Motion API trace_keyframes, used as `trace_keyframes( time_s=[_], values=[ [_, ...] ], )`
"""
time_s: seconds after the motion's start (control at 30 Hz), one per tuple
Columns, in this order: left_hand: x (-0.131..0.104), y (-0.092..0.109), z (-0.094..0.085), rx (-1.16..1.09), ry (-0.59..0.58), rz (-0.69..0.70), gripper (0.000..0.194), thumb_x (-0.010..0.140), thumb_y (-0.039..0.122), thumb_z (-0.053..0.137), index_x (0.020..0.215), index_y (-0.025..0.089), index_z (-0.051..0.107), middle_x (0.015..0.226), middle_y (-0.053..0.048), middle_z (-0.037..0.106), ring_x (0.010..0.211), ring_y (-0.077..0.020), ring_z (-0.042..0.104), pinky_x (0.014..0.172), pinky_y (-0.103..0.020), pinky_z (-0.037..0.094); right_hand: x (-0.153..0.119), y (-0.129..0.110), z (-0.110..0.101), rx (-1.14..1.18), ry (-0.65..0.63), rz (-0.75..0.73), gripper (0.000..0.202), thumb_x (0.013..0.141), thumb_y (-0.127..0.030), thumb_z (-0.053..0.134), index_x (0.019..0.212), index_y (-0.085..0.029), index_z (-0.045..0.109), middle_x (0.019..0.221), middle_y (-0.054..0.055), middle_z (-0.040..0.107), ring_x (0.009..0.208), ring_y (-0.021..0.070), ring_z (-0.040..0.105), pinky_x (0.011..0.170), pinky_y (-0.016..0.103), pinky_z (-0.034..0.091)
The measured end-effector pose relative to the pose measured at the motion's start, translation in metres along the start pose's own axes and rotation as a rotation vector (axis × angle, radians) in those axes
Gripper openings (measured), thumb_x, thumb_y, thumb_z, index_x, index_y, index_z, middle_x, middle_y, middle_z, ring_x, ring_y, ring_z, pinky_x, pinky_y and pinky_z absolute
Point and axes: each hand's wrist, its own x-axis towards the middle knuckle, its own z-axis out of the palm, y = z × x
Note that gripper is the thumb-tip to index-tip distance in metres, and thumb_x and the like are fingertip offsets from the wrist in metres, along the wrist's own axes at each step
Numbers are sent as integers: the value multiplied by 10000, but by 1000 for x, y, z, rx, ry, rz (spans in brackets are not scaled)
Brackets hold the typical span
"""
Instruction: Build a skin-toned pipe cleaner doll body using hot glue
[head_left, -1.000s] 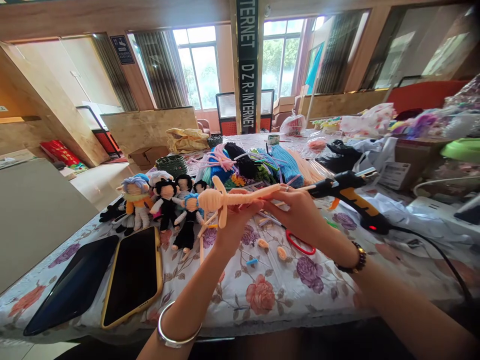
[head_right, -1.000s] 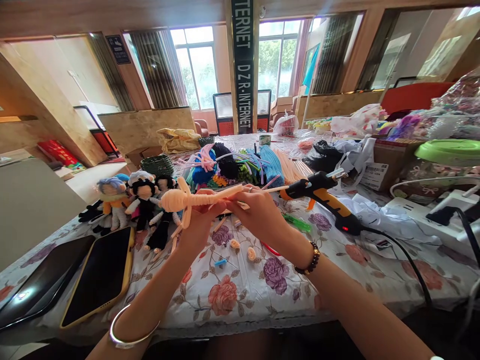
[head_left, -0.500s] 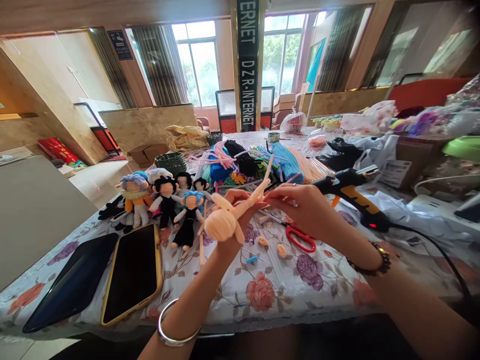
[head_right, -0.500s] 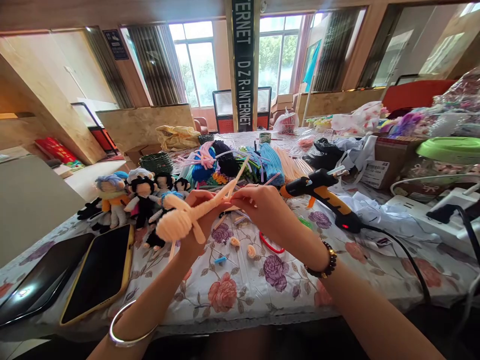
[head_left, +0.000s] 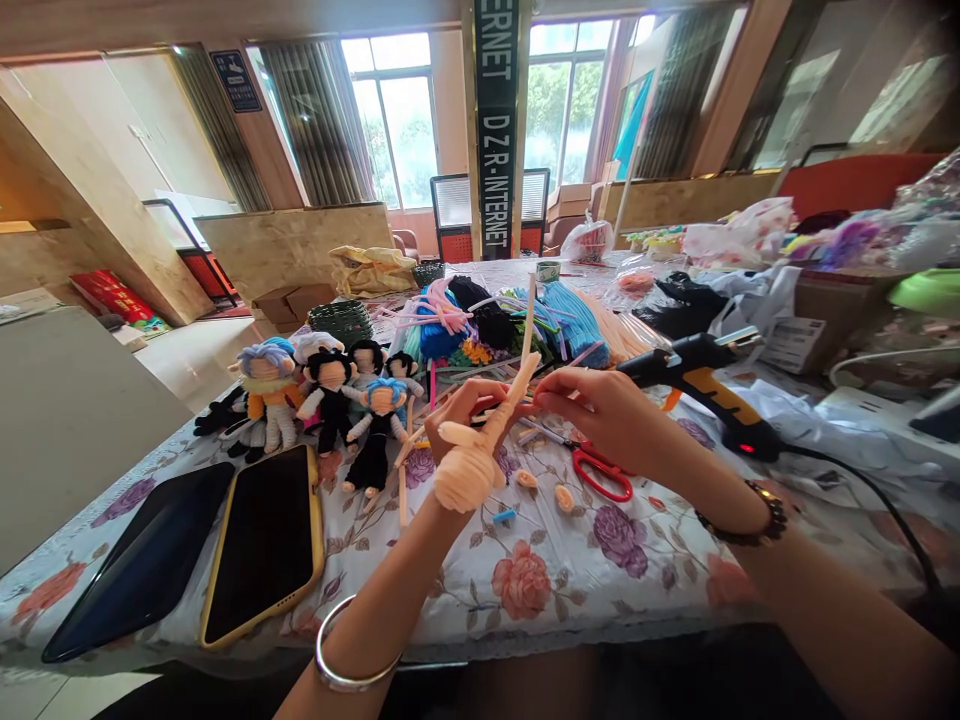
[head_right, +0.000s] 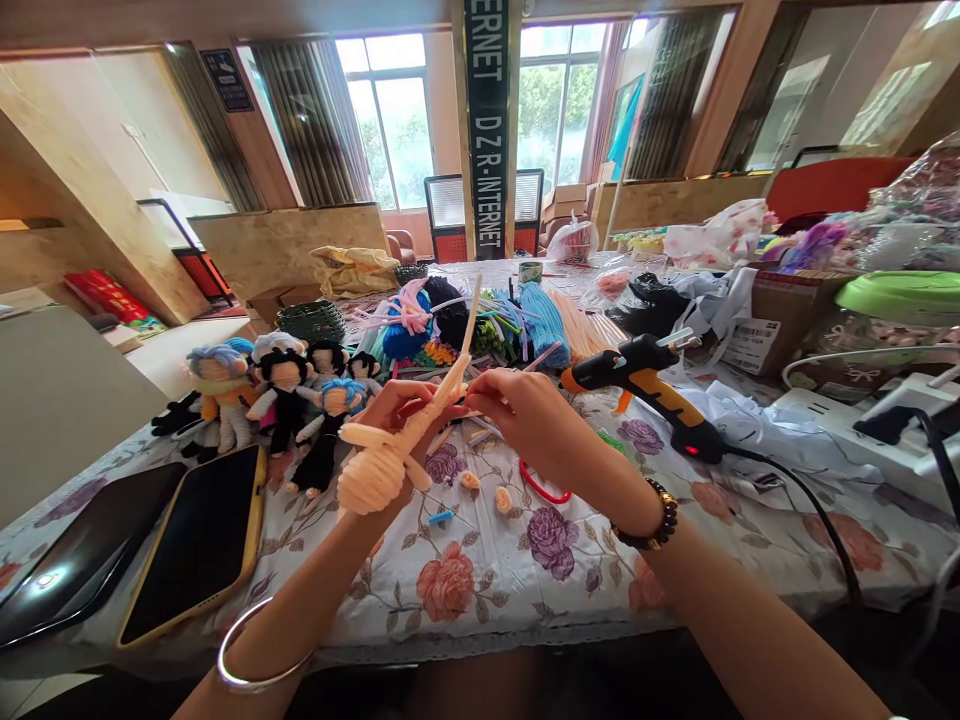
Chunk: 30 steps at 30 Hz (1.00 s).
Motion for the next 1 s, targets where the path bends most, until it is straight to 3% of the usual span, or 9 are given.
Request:
trace_keyframes(
  time_s=[0.23, 0.43, 0.57, 0.77, 1.0],
  values=[
    [2, -2, -1, 246, -25, 264, 172, 661, 229, 721, 741, 179, 578, 774, 5, 669, 710, -135, 657, 644, -241, 543, -1, 0, -2, 11, -72, 13, 208, 872, -317, 499, 796, -170, 625, 663, -5, 635, 566, 99, 503, 555, 225, 354],
    [2, 2, -3, 421, -64, 404, 92, 725, 179, 666, 755, 178, 579, 737, 5, 675, 680, -114, 648, 610, -196, 498, 0, 0, -1, 15, -79, 47, 174, 823, -313, 576, 751, -165, 634, 663, -7, 643, 560, 95, 498, 554, 221, 354],
    [1, 5, -5, 468, -158, 487, 52, 765, 186, 623, 796, 182, 581, 784, -10, 684, 711, -113, 642, 623, -186, 482, 1, 6, -1, -6, -97, 25, 164, 799, -298, 600, 742, -159, 665, 645, 3, 651, 555, 103, 502, 554, 233, 348],
    [-1, 7, -6, 503, -251, 522, 87, 792, 250, 600, 832, 177, 576, 814, -35, 682, 751, -124, 638, 634, -186, 477, 0, 11, 0, 39, -178, 5, 139, 791, -258, 587, 738, -152, 660, 666, 10, 655, 595, 111, 531, 550, 231, 353],
    [0, 10, -6, 504, -201, 543, 17, 798, 188, 586, 803, 173, 579, 801, -29, 687, 741, -112, 642, 647, -176, 474, 0, 4, -3, 83, -118, 39, 168, 748, -281, 626, 702, -129, 679, 627, 29, 655, 546, 107, 519, 534, 239, 365]
  ],
)
